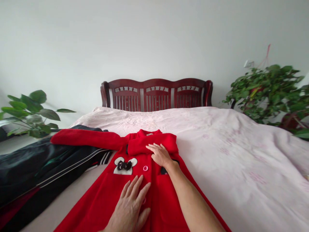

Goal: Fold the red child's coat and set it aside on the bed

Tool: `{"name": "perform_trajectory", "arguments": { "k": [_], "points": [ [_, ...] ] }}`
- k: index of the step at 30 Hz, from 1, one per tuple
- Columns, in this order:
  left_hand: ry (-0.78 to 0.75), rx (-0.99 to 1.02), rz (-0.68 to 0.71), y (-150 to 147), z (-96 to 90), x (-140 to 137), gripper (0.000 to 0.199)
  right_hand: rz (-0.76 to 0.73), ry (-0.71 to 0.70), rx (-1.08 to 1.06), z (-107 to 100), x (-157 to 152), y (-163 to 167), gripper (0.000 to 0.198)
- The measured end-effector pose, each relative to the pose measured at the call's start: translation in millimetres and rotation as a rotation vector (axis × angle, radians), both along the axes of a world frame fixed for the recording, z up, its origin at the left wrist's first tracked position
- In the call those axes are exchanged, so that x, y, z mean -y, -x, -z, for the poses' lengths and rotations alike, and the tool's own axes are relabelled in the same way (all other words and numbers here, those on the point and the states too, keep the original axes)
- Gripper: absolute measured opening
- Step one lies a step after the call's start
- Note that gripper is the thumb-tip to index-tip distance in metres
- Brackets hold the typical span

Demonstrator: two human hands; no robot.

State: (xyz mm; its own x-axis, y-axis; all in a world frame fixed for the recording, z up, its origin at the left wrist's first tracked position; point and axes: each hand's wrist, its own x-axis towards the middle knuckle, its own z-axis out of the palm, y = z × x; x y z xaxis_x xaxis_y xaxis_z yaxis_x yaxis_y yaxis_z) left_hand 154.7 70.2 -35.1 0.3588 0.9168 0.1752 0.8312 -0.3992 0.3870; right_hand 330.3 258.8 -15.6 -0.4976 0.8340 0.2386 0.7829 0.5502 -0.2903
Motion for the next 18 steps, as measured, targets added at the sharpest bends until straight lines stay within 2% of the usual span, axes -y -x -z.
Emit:
{"name": "perform_trajectory", "arguments": {
  "k": [3, 7, 9, 12, 14, 18],
  "points": [
    [0.039, 0.165, -0.028, 3.2, 2.5, 0.7, 0.057, 0.02, 0.002, -0.021, 2.9, 0.8, -1.6, 0.065],
    [0.126, 0.664, -0.267, 14.0, 0.9, -12.2, 0.051, 0.038, -0.059, -0.06, 6.0, 5.3, -1.3, 0.058],
    [0.238, 0.933, -0.378, 21.1, -8.9, -29.9, 0.051, 0.04, -0.082, -0.079, 6.9, 6.7, -0.7, 0.054],
    [0.449, 1.242, -0.457, 29.0, -32.0, -69.4, 0.051, 0.04, -0.102, -0.098, 8.5, 6.5, -0.4, 0.051],
    [0.512, 1.288, -0.501, 31.2, -45.9, -99.6, 0.053, 0.041, -0.114, -0.111, 10.0, 5.3, -0.7, 0.049],
    [0.476, 1.178, -0.563, 33.4, -56.6, -148.8, 0.05, 0.033, -0.15, -0.143, 11.1, 4.8, -2.7, 0.048]
  ]
}}
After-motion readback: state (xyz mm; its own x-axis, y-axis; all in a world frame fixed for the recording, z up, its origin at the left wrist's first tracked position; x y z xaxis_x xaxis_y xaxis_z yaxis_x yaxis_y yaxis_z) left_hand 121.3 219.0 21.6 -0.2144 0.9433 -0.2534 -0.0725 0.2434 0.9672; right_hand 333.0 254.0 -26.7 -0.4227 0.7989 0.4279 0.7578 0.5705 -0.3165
